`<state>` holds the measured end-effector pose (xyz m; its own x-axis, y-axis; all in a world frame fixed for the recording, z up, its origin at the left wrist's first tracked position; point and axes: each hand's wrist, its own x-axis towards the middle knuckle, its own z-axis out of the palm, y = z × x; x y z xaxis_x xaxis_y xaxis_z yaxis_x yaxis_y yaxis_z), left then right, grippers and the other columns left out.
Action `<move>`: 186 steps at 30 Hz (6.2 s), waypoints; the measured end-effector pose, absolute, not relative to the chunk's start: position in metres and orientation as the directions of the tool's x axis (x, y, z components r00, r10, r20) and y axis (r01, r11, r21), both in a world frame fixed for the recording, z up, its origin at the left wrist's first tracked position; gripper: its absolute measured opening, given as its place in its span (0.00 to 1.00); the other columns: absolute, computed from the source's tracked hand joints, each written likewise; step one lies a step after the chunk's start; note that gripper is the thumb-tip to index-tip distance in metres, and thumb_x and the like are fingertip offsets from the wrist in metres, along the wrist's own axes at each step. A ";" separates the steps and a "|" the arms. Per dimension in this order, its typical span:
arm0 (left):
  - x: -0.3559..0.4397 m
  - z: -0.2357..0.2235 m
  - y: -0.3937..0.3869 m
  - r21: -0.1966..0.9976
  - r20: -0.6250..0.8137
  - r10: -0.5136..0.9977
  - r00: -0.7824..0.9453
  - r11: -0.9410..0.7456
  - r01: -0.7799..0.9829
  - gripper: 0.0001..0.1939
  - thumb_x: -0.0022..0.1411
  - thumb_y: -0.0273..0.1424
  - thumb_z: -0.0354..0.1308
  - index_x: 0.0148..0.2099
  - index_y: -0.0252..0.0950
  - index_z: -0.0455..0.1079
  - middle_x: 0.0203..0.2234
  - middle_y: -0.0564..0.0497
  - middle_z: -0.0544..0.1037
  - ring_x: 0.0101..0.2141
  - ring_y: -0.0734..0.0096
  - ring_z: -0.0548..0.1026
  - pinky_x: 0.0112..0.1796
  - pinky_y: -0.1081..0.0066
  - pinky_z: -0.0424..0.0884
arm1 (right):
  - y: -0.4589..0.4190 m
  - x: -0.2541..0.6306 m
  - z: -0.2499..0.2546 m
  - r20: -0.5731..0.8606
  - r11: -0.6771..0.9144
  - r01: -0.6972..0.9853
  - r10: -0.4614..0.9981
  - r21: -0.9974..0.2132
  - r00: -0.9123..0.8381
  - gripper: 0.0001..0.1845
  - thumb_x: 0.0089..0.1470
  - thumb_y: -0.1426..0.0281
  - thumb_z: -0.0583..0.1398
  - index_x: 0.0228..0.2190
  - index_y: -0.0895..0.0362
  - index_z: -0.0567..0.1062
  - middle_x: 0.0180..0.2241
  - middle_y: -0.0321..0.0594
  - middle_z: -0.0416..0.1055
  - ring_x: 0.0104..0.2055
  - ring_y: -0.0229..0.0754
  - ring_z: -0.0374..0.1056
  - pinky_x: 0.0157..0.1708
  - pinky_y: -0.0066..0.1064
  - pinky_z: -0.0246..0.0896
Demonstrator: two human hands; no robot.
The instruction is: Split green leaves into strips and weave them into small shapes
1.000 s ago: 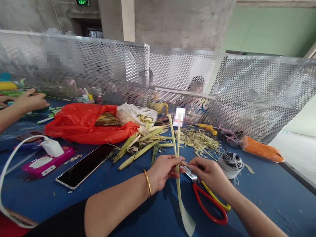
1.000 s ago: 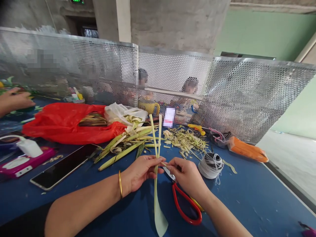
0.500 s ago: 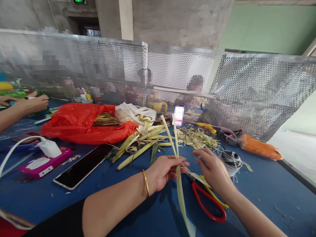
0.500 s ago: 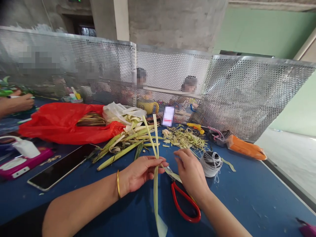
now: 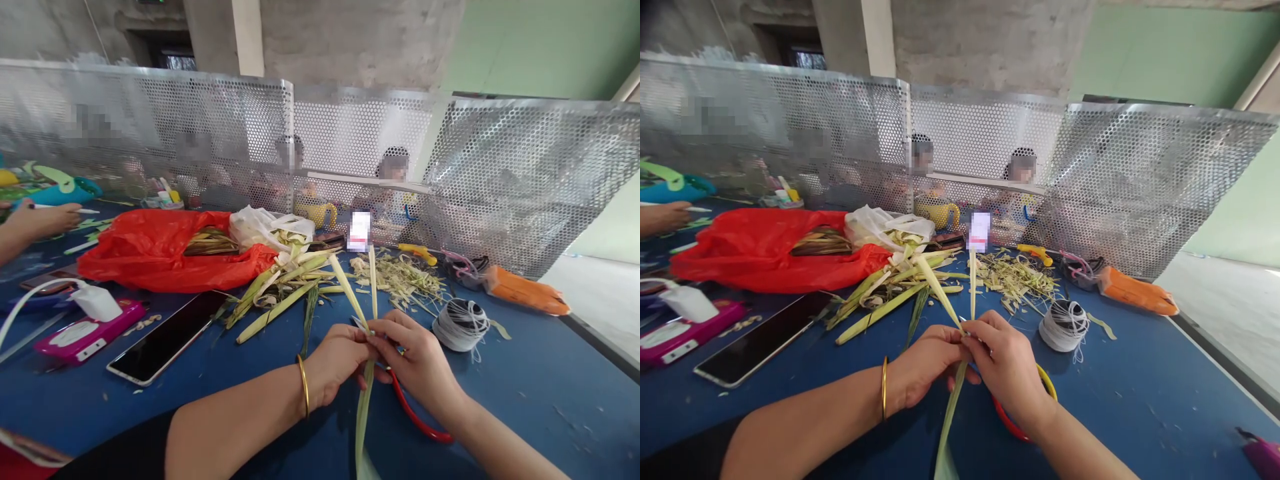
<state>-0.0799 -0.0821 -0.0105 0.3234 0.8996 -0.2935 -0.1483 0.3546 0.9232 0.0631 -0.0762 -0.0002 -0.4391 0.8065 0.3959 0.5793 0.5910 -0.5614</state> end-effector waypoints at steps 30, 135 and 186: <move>-0.092 -0.010 -0.074 0.850 -0.354 0.829 0.432 0.479 -0.221 0.10 0.56 0.32 0.62 0.34 0.28 0.76 0.31 0.44 0.80 0.23 0.77 0.75 0.18 0.81 0.63 | -0.046 0.091 0.011 0.367 0.675 0.730 0.656 0.107 -0.659 0.11 0.54 0.80 0.56 0.28 0.55 0.76 0.34 0.40 0.74 0.37 0.44 0.66 0.39 0.37 0.54; -0.098 -0.012 -0.062 0.963 -0.113 0.986 0.125 0.140 -0.232 0.09 0.52 0.32 0.60 0.36 0.33 0.70 0.21 0.55 0.72 0.20 0.78 0.66 0.24 0.76 0.62 | -0.078 0.060 0.009 0.040 0.110 0.124 0.884 -0.986 -0.466 0.12 0.53 0.62 0.60 0.37 0.57 0.75 0.31 0.39 0.76 0.27 0.37 0.72 0.30 0.29 0.66; -0.089 -0.008 -0.076 0.983 -0.163 0.963 0.214 0.177 -0.046 0.12 0.48 0.32 0.64 0.35 0.32 0.71 0.20 0.56 0.70 0.18 0.81 0.65 0.18 0.78 0.54 | -0.059 0.067 -0.005 0.028 0.097 0.575 0.991 -0.813 -0.127 0.11 0.51 0.66 0.55 0.20 0.56 0.68 0.15 0.30 0.63 0.17 0.34 0.59 0.17 0.25 0.52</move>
